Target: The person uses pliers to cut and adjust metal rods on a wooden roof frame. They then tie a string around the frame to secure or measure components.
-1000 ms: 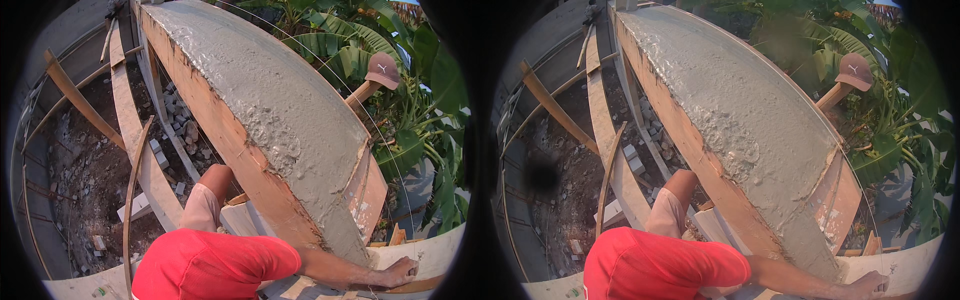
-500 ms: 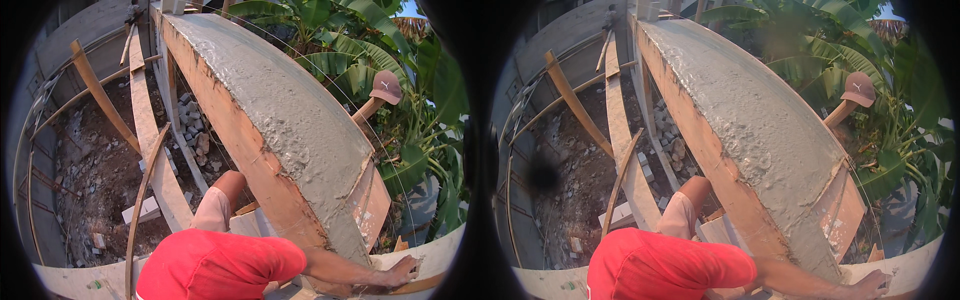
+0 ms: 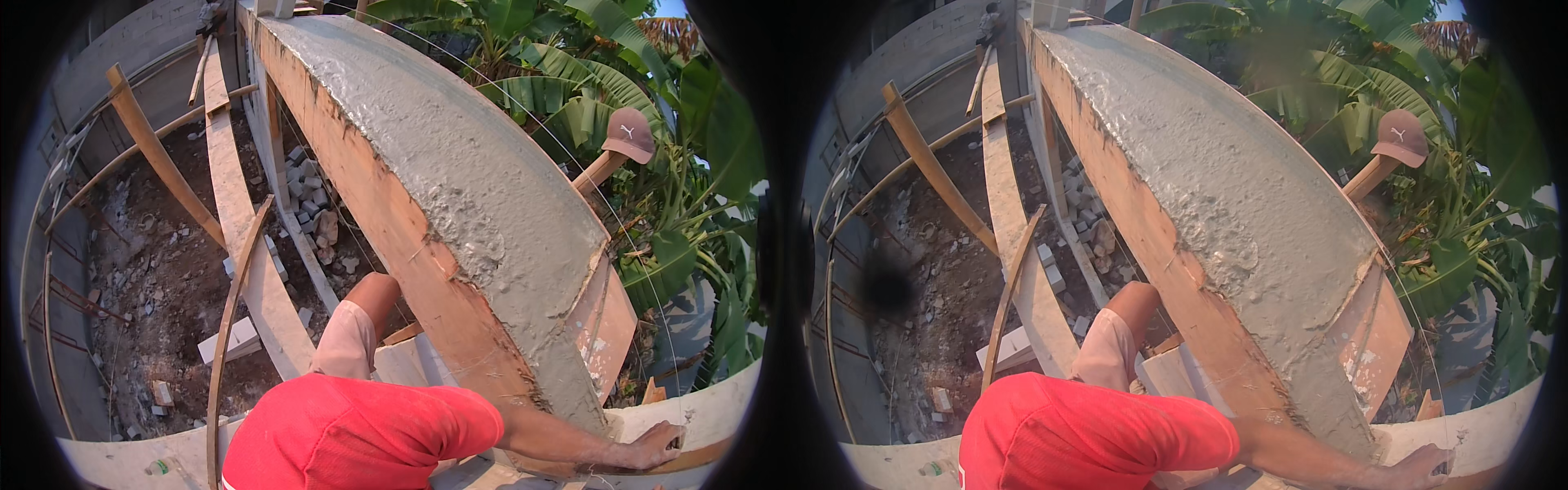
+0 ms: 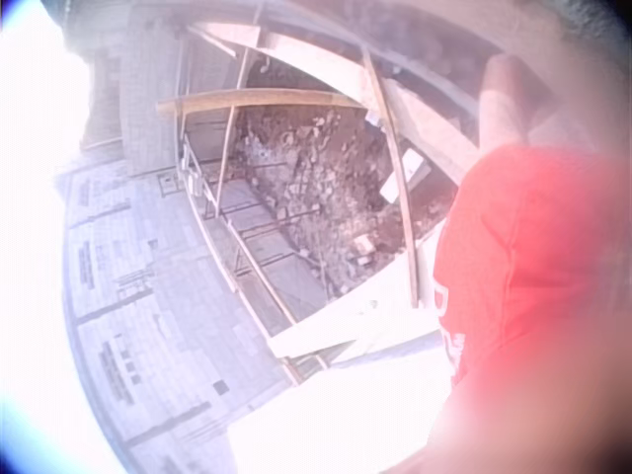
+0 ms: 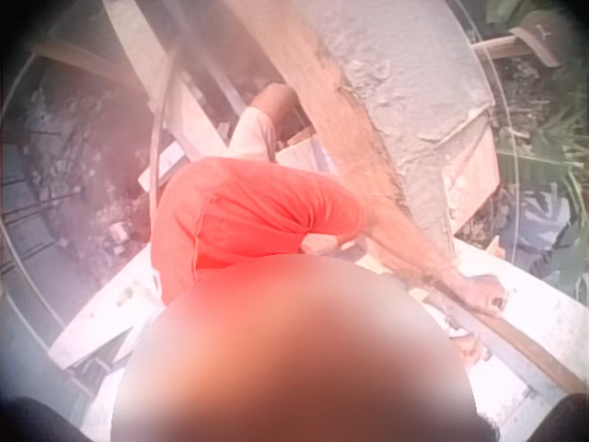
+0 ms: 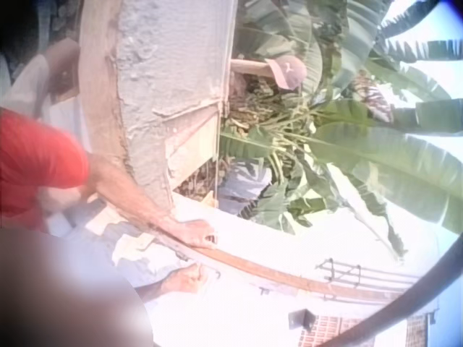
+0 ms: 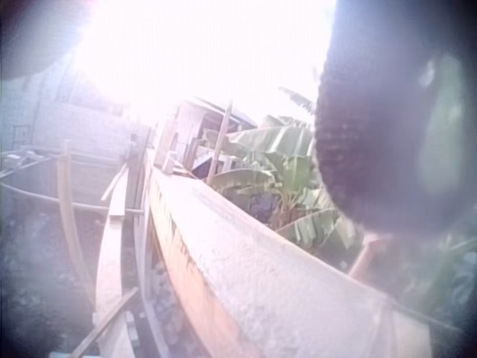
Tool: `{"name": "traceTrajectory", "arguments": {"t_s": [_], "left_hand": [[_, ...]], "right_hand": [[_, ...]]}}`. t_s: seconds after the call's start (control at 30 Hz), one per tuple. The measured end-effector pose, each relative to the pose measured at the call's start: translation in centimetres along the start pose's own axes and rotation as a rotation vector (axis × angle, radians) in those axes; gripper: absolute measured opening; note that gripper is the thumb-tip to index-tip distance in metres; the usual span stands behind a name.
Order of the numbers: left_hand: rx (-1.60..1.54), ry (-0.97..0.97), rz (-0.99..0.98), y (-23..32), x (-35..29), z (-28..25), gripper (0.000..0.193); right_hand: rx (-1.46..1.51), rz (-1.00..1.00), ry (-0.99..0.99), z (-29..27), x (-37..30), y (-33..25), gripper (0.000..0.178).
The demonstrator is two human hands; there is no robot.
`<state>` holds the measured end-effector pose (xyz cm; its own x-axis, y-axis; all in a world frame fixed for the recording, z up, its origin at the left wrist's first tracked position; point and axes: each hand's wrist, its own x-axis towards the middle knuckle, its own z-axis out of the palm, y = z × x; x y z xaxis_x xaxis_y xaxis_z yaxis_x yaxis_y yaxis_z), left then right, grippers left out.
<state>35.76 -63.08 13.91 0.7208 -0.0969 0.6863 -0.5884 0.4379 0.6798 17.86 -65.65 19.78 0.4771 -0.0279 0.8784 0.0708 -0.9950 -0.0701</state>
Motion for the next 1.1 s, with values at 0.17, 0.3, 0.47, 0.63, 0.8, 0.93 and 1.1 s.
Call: {"name": "traceTrajectory", "arguments": {"t_s": [0.17,0.3,0.47,0.63,0.8,0.93,1.1], "left_hand": [[0.02,0.017,0.014,-0.5,0.2,0.5,0.025],[0.045,0.029,0.032,-0.7,0.5,0.7,0.025],[0.074,0.057,0.061,-1.3,0.9,1.2,0.027],[0.051,0.039,0.033,-0.5,1.0,1.0,0.028],[0.016,-0.026,-0.078,3.2,0.6,-1.3,0.029],[-0.049,0.059,0.0,4.9,-0.7,-3.4,0.028],[-0.236,-0.146,-0.159,4.4,-2.1,-2.4,0.045]], "right_hand": [[0.058,0.139,0.01,-0.3,-0.5,0.8,0.022],[0.125,0.135,0.029,0.0,-0.8,1.5,0.022],[0.101,0.16,0.042,0.2,-0.9,1.7,0.022],[0.066,0.106,-0.02,0.4,-0.9,1.5,0.02],[0.044,-0.079,-0.004,0.6,-0.5,0.7,0.017],[0.24,0.369,0.001,0.0,-0.3,-1.0,0.016],[0.123,0.365,0.008,-2.7,-0.7,-1.6,0.008]]}}
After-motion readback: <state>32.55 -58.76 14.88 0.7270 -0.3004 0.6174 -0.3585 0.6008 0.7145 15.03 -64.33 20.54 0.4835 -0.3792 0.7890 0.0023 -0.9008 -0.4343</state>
